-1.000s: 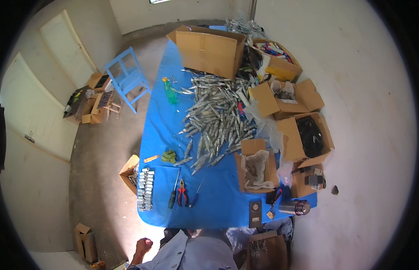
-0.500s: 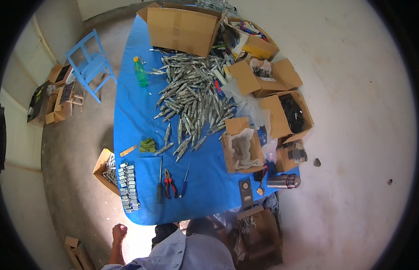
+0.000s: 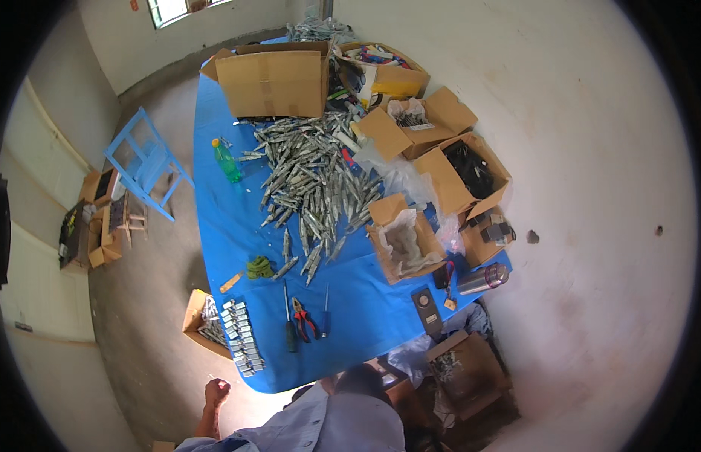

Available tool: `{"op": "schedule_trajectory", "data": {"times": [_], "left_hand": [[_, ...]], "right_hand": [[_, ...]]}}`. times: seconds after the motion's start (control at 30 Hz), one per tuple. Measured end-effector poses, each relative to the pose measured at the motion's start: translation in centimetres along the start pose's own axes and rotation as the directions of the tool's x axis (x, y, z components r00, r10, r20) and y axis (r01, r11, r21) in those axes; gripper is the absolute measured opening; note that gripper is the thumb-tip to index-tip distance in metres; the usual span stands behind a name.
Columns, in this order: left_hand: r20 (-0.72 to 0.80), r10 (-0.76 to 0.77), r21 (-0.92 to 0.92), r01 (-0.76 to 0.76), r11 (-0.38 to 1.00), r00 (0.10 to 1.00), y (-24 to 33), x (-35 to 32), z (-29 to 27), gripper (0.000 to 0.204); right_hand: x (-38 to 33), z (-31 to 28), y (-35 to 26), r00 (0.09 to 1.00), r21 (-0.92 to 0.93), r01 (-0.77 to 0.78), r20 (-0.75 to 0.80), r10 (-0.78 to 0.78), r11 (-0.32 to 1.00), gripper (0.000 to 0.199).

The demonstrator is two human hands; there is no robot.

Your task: The person assembles small metal components by hand and using a screwdriver, picking parts from a large pile and a box to join them together on a table.

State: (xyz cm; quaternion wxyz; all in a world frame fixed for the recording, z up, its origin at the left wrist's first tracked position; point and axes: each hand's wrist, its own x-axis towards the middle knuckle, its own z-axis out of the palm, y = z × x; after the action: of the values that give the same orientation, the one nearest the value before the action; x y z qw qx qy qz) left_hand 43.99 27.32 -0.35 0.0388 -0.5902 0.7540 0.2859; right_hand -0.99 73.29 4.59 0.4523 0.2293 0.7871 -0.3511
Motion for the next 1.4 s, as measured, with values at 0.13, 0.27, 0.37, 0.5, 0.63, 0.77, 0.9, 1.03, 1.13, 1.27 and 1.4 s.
{"op": "schedule_trajectory", "data": {"times": [0.13, 0.27, 0.37, 0.5, 0.63, 0.77, 0.9, 1.03, 1.13, 1.27, 1.4], "left_hand": [[0.028, 0.024, 0.049, -0.025, 0.998, 0.999, 0.9, 2.1, -1.8, 0.020], [-0.041, 0.079, 0.021, -0.078, 0.997, 0.996, 3.8, 3.9, -3.8, 0.021], [-0.115, 0.073, -0.013, -0.075, 0.997, 0.991, 5.2, 3.0, -4.5, 0.020], [-0.158, 0.069, -0.025, -0.073, 0.997, 0.985, 6.6, 0.6, -3.9, 0.019], [-0.143, 0.032, -0.040, -0.038, 0.998, 0.989, 5.6, -2.2, -1.4, 0.019], [-0.115, -0.003, -0.049, -0.002, 0.999, 0.993, 7.6, -4.3, 1.0, 0.021], [-0.067, 0.009, -0.041, -0.012, 0.999, 0.998, 12.8, -5.9, 0.8, 0.023], [-0.095, 0.051, -0.032, -0.054, 0.998, 0.994, 15.1, -7.4, 1.4, 0.021], [-0.064, 0.092, 0.000, -0.092, 0.996, 0.994, 17.9, -8.0, 2.4, 0.021], [-0.037, 0.159, -0.056, -0.161, 0.985, 0.987, 23.3, -8.9, 3.8, 0.020], [-0.018, 0.188, -0.113, -0.188, 0.976, 0.982, 25.5, -9.4, 5.6, 0.019]], "right_hand": [[1.0, 1.1, -1.6, 0.999, 0.019, 0.031, 0.038, -0.032, 0.999, 0.027], [1.6, 1.8, -2.4, 0.997, 0.056, 0.056, 0.056, -0.059, 0.997, 0.027], [1.9, 1.0, -2.0, 0.996, 0.077, 0.059, 0.057, -0.063, 0.995, 0.028], [2.9, -1.2, -0.4, 0.998, 0.121, 0.041, 0.035, -0.046, 0.992, 0.028], [4.3, -3.4, 1.3, 1.000, 0.146, -0.003, 0.023, 0.000, 0.989, 0.028], [6.2, -5.1, 1.8, 0.999, 0.153, -0.028, 0.023, 0.024, 0.988, 0.028], [9.8, -4.6, 0.2, 0.997, 0.118, 0.050, 0.050, -0.056, 0.992, 0.028], [6.2, -2.9, -8.0, 0.899, -0.222, 0.425, 0.213, -0.382, 0.877, 0.033], [9.6, 0.6, -7.8, 0.721, -0.367, 0.689, 0.256, -0.644, 0.625, 0.033], [9.5, 3.6, -10.7, 0.623, -0.344, 0.782, 0.410, -0.667, 0.519, 0.033], [7.7, 5.9, -15.0, 0.579, -0.341, 0.815, 0.504, -0.640, 0.469, 0.026]]}}
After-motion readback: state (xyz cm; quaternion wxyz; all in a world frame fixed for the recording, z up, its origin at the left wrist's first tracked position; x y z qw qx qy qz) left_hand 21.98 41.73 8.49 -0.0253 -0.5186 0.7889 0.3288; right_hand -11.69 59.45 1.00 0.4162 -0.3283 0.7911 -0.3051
